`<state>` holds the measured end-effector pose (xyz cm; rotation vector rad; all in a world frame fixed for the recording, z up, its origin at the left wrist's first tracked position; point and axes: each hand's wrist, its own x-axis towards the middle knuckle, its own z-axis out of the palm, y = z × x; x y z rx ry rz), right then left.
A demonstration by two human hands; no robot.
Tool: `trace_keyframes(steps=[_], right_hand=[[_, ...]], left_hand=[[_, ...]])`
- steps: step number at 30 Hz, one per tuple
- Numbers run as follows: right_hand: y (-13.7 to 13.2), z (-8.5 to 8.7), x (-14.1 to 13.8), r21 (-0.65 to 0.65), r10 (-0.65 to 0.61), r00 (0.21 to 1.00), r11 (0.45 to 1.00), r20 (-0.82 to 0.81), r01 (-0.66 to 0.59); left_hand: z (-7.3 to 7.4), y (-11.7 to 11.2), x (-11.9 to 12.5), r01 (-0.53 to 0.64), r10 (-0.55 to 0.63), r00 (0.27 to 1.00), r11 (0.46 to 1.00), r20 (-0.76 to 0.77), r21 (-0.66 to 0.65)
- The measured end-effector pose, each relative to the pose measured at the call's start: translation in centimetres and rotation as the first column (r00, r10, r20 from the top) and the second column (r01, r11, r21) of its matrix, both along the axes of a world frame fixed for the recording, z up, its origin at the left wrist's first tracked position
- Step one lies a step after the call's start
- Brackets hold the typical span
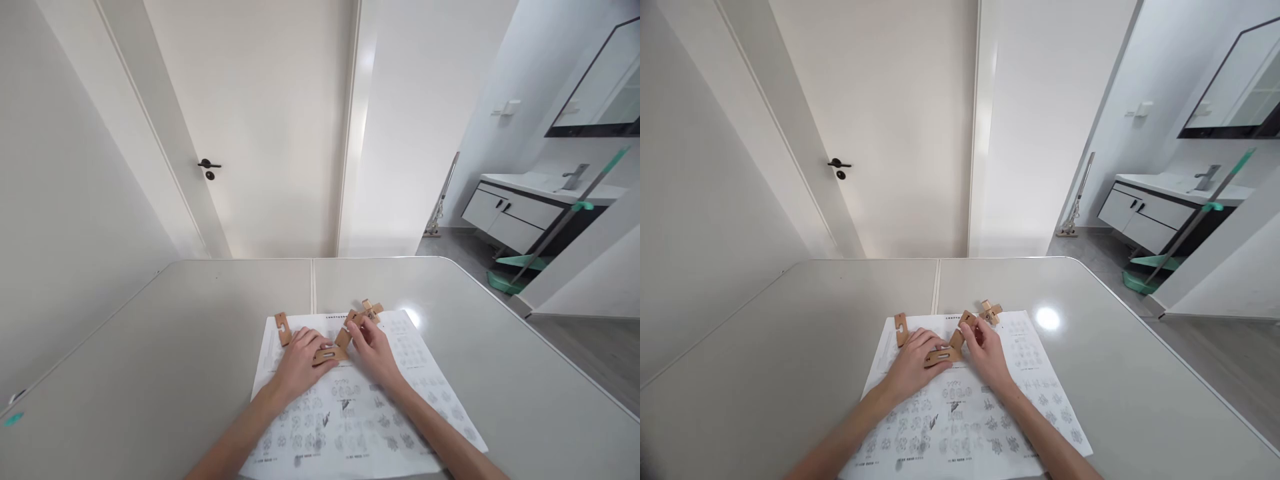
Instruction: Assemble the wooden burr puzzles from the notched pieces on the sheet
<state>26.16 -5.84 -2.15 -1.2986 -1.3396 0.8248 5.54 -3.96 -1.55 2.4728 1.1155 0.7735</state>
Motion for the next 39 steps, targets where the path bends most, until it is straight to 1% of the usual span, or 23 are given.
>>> trace_keyframes(steps=[3, 8, 11, 13, 15, 16, 18, 20, 21, 23, 26, 28, 31, 36, 39], right_hand=[[0.2, -0.3, 0.1, -0.008, 0.020, 1.000, 1.000, -0.022, -0.020], [0.2, -0.8, 0.1, -0.009, 0.066, 0.998, 0.998, 0.020, -0.065], [0.1, -1.2, 0.1, -0.027, 0.071, 0.995, 0.997, 0.074, -0.069], [0.0, -1.0, -0.2, -0.046, 0.088, 0.990, 0.995, 0.108, -0.083], [0.2, -0.3, -0.7, -0.065, 0.142, 0.979, 0.989, 0.148, -0.134], [0.4, 0.1, -1.2, -0.073, 0.187, 0.966, 0.982, 0.180, -0.177], [1.2, 1.1, -2.3, -0.084, 0.274, 0.924, 0.962, 0.267, -0.261], [2.6, 1.8, -3.7, -0.125, 0.309, 0.865, 0.951, 0.395, -0.283], [3.5, 2.1, -4.5, -0.161, 0.321, 0.825, 0.947, 0.464, -0.278], [5.3, 2.4, -5.8, -0.200, 0.353, 0.791, 0.935, 0.499, -0.292], [7.4, 2.4, -7.5, -0.243, 0.378, 0.741, 0.926, 0.555, -0.290], [8.2, 2.3, -8.4, -0.273, 0.378, 0.711, 0.925, 0.593, -0.264], [9.0, 2.2, -9.5, -0.316, 0.374, 0.671, 0.924, 0.640, -0.214], [9.7, 2.4, -10.8, -0.342, 0.350, 0.622, 0.930, 0.701, -0.137], [9.8, 2.4, -11.5, -0.332, 0.341, 0.606, 0.934, 0.719, -0.131]], left_hand=[[-0.1, -0.1, 0.1, -0.029, 0.029, 0.999, 0.999, -0.032, 0.024], [0.0, -0.3, 0.0, -0.040, 0.045, 0.996, 0.997, -0.077, 0.070], [1.0, 0.4, -1.3, -0.064, 0.074, 0.994, 0.990, -0.075, 0.127], [2.0, 1.3, -3.2, -0.171, 0.177, 0.984, 0.976, -0.034, 0.135], [3.1, 2.1, -5.5, -0.336, 0.335, 0.942, 0.939, 0.016, 0.074], [3.5, 2.4, -6.6, -0.378, 0.377, 0.926, 0.926, 0.017, 0.000], [3.9, 2.5, -8.5, -0.457, 0.455, 0.889, 0.877, -0.047, -0.150], [3.7, 2.3, -9.5, -0.527, 0.510, 0.850, 0.820, -0.131, -0.225], [3.5, 2.2, -9.8, -0.558, 0.532, 0.830, 0.796, -0.168, -0.235], [2.9, 2.0, -9.8, -0.608, 0.565, 0.792, 0.764, -0.232, -0.215], [2.0, 2.1, -9.5, -0.652, 0.589, 0.746, 0.740, -0.310, -0.163], [1.7, 2.2, -9.3, -0.661, 0.594, 0.735, 0.735, -0.328, -0.150], [1.5, 2.2, -9.1, -0.659, 0.592, 0.736, 0.738, -0.329, -0.146], [1.4, 1.5, -9.0, -0.622, 0.561, 0.753, 0.778, -0.345, -0.092], [1.2, 1.4, -9.1, -0.606, 0.554, 0.761, 0.793, -0.338, -0.062]])
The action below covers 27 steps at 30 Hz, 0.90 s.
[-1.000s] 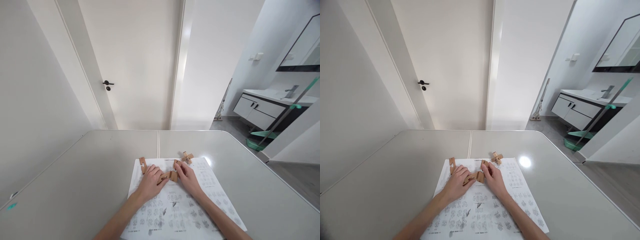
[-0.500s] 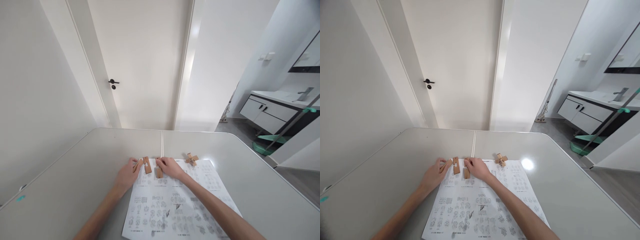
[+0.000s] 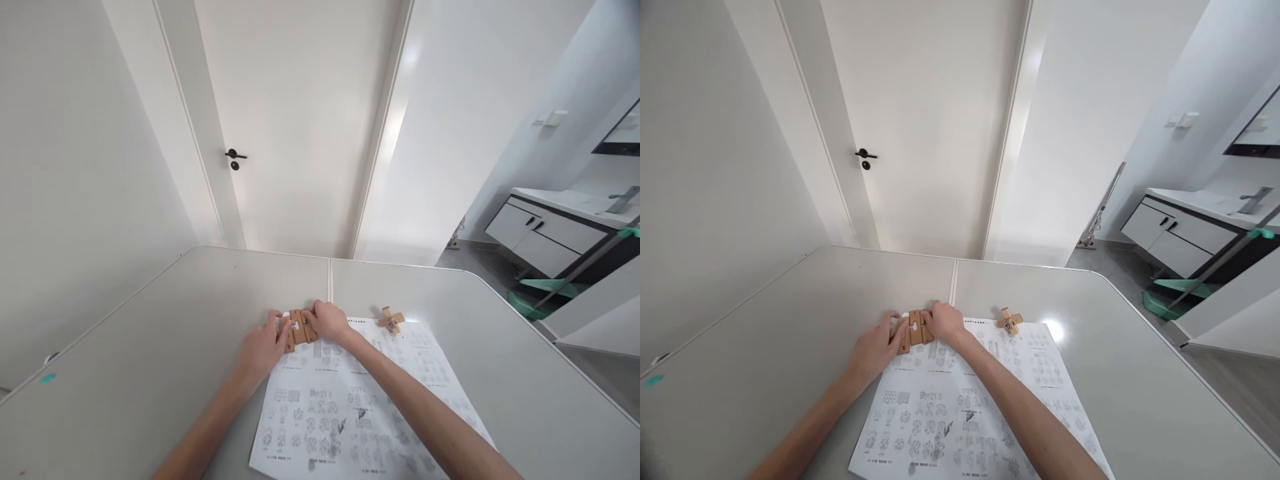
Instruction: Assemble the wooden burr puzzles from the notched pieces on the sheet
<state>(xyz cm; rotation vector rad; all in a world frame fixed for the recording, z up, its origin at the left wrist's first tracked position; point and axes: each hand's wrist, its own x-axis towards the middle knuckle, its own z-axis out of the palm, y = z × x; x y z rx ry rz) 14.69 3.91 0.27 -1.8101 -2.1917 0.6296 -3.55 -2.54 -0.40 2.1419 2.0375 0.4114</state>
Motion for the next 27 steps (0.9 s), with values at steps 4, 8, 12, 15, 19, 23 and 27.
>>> trace_keyframes(steps=[4, 8, 12, 15, 19, 23, 27], right_hand=[[-1.1, 0.2, 0.3, 0.029, 0.047, 0.998, 0.999, -0.038, -0.046], [-3.7, 1.0, 4.4, 0.084, 0.088, 0.988, 0.993, -0.128, -0.078], [-6.4, 1.3, 12.2, 0.310, -0.020, 0.931, 0.940, -0.365, 0.142], [-7.6, 0.6, 17.3, 0.400, -0.216, 0.859, 0.815, -0.463, 0.420], [-7.7, -1.5, 20.3, 0.451, -0.260, 0.852, 0.758, -0.455, 0.472], [-7.3, -4.1, 20.2, 0.405, -0.233, 0.862, 0.807, -0.451, 0.430], [-7.1, -5.7, 19.8, 0.376, -0.197, 0.876, 0.845, -0.440, 0.380]], left_hand=[[-0.4, 0.0, -0.5, -0.016, 0.016, 0.999, 1.000, -0.030, 0.003], [-0.6, 0.1, -1.2, 0.002, -0.010, 0.998, 0.991, 0.058, 0.131], [-0.7, 0.4, -0.6, 0.163, -0.205, 0.974, 0.926, 0.092, 0.340], [-1.1, 1.1, 0.6, 0.305, -0.338, 0.939, 0.901, 0.058, 0.309], [-2.1, 2.2, 1.6, 0.394, -0.410, 0.912, 0.888, 0.021, 0.236], [-2.6, 2.8, 1.5, 0.399, -0.416, 0.909, 0.891, 0.035, 0.214], [-2.3, 3.0, 1.2, 0.401, -0.423, 0.904, 0.892, 0.069, 0.210]])
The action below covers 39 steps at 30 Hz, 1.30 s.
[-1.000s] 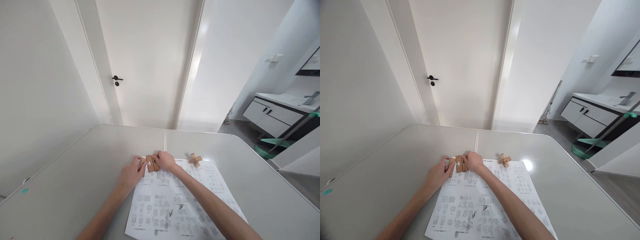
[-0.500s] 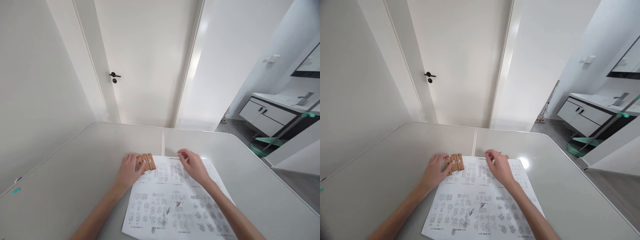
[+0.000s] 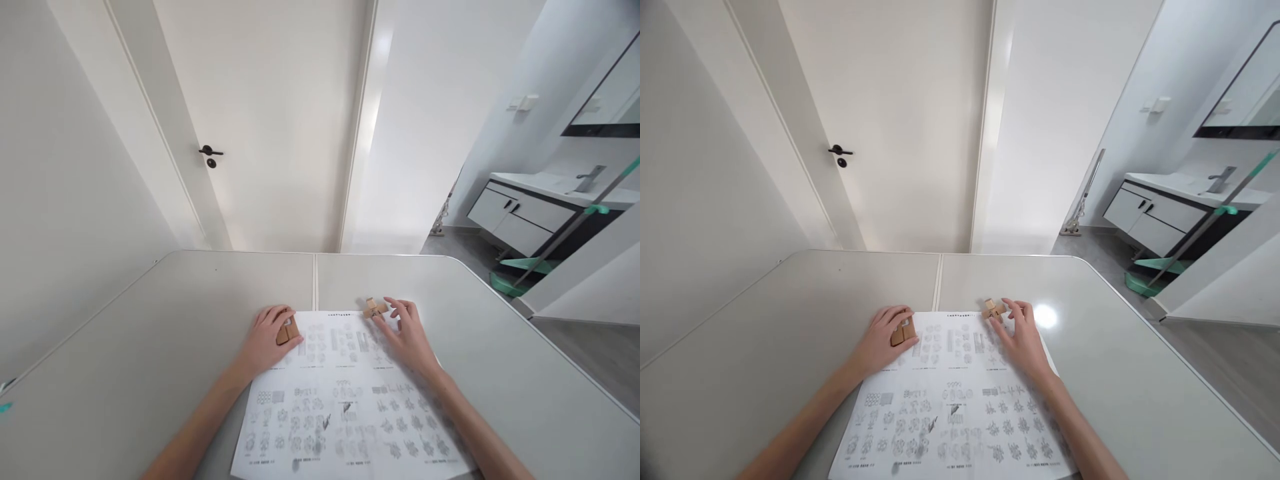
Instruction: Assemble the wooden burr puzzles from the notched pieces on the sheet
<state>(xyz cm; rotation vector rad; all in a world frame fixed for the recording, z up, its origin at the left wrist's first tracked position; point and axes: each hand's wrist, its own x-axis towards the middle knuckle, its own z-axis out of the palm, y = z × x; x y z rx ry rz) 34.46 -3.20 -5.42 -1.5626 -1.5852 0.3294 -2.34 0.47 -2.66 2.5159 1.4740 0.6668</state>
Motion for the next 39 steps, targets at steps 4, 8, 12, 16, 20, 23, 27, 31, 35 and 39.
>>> trace_keyframes(steps=[4, 8, 12, 16, 20, 23, 27, 31, 35, 39], right_hand=[[0.2, -0.4, -0.2, 0.005, 0.041, 0.999, 0.999, 0.016, -0.041], [0.2, -0.4, -0.3, 0.025, 0.018, 1.000, 1.000, 0.011, -0.018], [0.0, -0.2, -0.2, -0.012, 0.038, 0.999, 0.999, -0.016, -0.038], [-0.5, 0.5, -0.4, -0.055, 0.032, 0.997, 0.998, -0.076, -0.036], [-1.5, 2.0, -1.6, -0.074, 0.078, 0.972, 0.993, -0.221, -0.096], [-2.5, 3.5, -3.4, -0.029, 0.223, 0.905, 0.968, -0.363, -0.250], [-3.3, 5.1, -6.4, 0.035, 0.376, 0.830, 0.917, -0.411, -0.398], [-3.6, 5.0, -8.3, 0.131, 0.444, 0.825, 0.895, -0.349, -0.426], [-4.0, 4.0, -8.4, 0.178, 0.428, 0.845, 0.904, -0.320, -0.390], [-4.5, 3.5, -7.8, 0.094, 0.427, 0.839, 0.902, -0.339, -0.421]], left_hand=[[0.4, 0.3, -0.3, 0.025, -0.025, 0.999, 1.000, 0.023, 0.006], [0.8, 0.4, -0.8, 0.066, -0.066, 0.998, 0.998, 0.012, -0.017], [1.2, 0.4, -1.1, 0.086, -0.086, 0.996, 0.995, 0.006, -0.046], [1.6, 0.2, -0.9, 0.088, -0.088, 0.996, 0.996, 0.013, -0.014], [2.6, -1.2, 0.4, 0.145, -0.143, 0.985, 0.989, 0.096, -0.016], [3.7, -2.7, 2.4, 0.152, -0.110, 0.962, 0.976, 0.251, -0.155], [4.9, -4.2, 5.5, 0.234, -0.006, 0.888, 0.866, 0.459, -0.442], [5.5, -5.0, 7.4, 0.416, 0.077, 0.742, 0.725, 0.666, -0.548], [5.3, -5.6, 7.9, 0.489, 0.123, 0.664, 0.675, 0.737, -0.553], [4.5, -5.8, 8.0, 0.471, 0.096, 0.679, 0.704, 0.728, -0.532]])
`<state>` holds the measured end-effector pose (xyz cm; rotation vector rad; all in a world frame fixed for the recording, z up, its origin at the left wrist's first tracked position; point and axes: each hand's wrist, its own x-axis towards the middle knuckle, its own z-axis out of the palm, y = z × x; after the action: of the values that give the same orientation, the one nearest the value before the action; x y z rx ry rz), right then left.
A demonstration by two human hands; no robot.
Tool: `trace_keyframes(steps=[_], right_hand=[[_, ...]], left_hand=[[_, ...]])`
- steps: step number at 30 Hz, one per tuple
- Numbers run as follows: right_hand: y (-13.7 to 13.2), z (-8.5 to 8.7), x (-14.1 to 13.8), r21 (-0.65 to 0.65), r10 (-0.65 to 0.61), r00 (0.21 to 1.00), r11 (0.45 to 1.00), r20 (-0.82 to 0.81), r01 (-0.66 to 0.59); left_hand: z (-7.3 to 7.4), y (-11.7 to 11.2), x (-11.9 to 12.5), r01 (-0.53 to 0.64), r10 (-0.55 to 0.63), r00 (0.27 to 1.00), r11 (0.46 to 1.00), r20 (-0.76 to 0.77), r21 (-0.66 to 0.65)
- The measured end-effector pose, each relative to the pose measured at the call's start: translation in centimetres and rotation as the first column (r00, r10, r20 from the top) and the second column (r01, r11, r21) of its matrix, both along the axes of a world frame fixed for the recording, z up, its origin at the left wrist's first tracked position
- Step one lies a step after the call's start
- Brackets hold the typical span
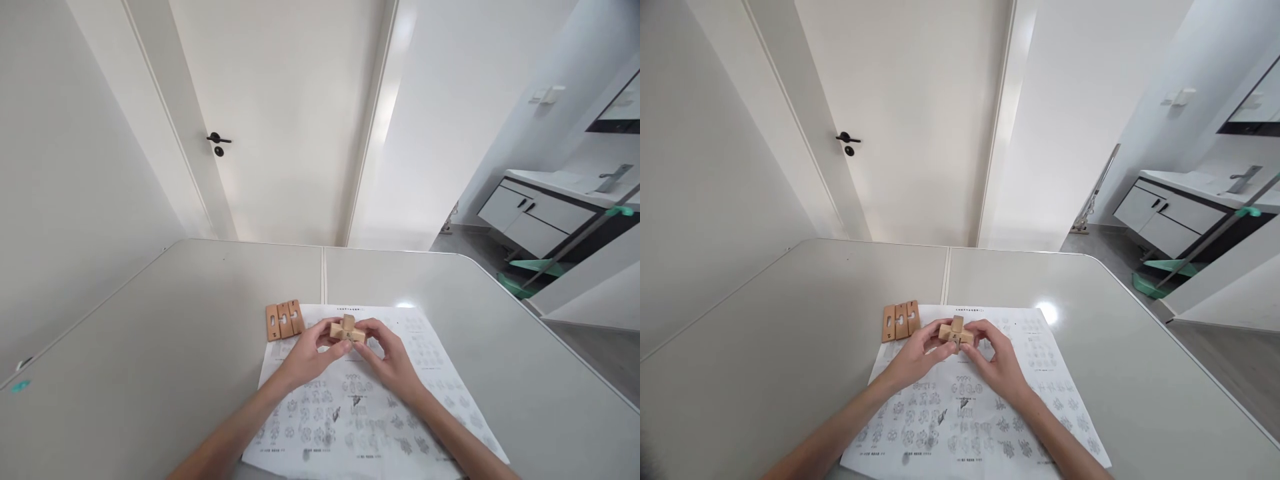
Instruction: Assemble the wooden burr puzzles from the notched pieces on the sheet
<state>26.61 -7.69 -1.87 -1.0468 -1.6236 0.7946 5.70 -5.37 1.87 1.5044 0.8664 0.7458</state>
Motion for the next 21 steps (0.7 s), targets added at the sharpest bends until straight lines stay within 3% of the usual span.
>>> trace_keyframes(steps=[8, 12, 17, 21], right_hand=[[-0.1, 0.8, 0.2, -0.200, 0.100, 0.991, 0.973, -0.087, -0.116], [-0.1, 0.4, 0.2, -0.228, 0.054, 0.983, 0.969, -0.175, -0.094], [-0.3, -0.4, -0.5, -0.127, -0.031, 0.991, 0.992, -0.130, 0.015], [-0.3, 0.0, -0.5, -0.047, 0.029, 0.996, 0.998, -0.080, -0.032]], left_hand=[[-0.1, -0.5, 0.4, -0.061, 0.084, 0.994, 0.964, -0.075, 0.260], [-0.3, -0.6, 0.4, -0.079, 0.100, 0.989, 0.981, -0.111, 0.176], [-0.8, -0.7, 1.0, -0.014, 0.014, 1.000, 0.996, -0.001, 0.084], [-0.9, -0.7, 1.0, -0.101, 0.108, 0.993, 0.988, -0.057, 0.118]])
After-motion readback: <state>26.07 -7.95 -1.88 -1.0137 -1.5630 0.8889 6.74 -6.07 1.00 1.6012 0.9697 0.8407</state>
